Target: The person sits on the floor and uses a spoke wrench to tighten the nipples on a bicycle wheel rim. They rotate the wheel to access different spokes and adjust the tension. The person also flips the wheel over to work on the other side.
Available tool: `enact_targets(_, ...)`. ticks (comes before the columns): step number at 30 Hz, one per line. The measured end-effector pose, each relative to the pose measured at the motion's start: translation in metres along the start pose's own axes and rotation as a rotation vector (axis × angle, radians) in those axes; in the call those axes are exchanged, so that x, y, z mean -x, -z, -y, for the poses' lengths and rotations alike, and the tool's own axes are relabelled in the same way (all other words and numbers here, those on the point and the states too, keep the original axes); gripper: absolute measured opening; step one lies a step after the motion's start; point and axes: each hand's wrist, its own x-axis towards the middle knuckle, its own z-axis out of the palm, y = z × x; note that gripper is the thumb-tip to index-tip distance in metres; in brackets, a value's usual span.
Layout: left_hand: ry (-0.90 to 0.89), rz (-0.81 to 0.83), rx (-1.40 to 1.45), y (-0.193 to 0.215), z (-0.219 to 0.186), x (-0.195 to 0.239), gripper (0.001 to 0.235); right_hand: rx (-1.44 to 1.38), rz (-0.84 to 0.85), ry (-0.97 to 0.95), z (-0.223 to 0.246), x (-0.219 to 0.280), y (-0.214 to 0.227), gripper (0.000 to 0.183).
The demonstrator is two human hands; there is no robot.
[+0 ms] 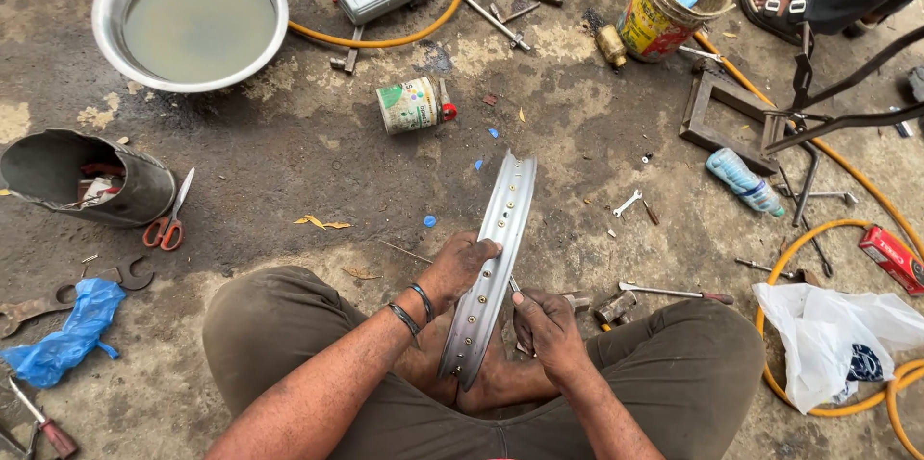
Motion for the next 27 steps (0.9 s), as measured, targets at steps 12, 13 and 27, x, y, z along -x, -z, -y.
enact_targets(12, 0.004, 0.031, 0.109, -0.007, 0.017, -0.013, 0.04, -0.132, -0.241, -0.058, 0.053, -0.09, 0.022, 0.031)
enact_targets(13, 0.006, 0.034, 0.137, -0.006, 0.015, -0.015, 0.039, -0.097, -0.264, -0.084, 0.06, -0.097, 0.016, 0.028)
enact_targets(27, -0.024, -0.003, 0.079, 0.002, 0.007, -0.01, 0.045, -0.012, -0.166, 0.127, -0.011, -0.007, -0.016, 0.05)
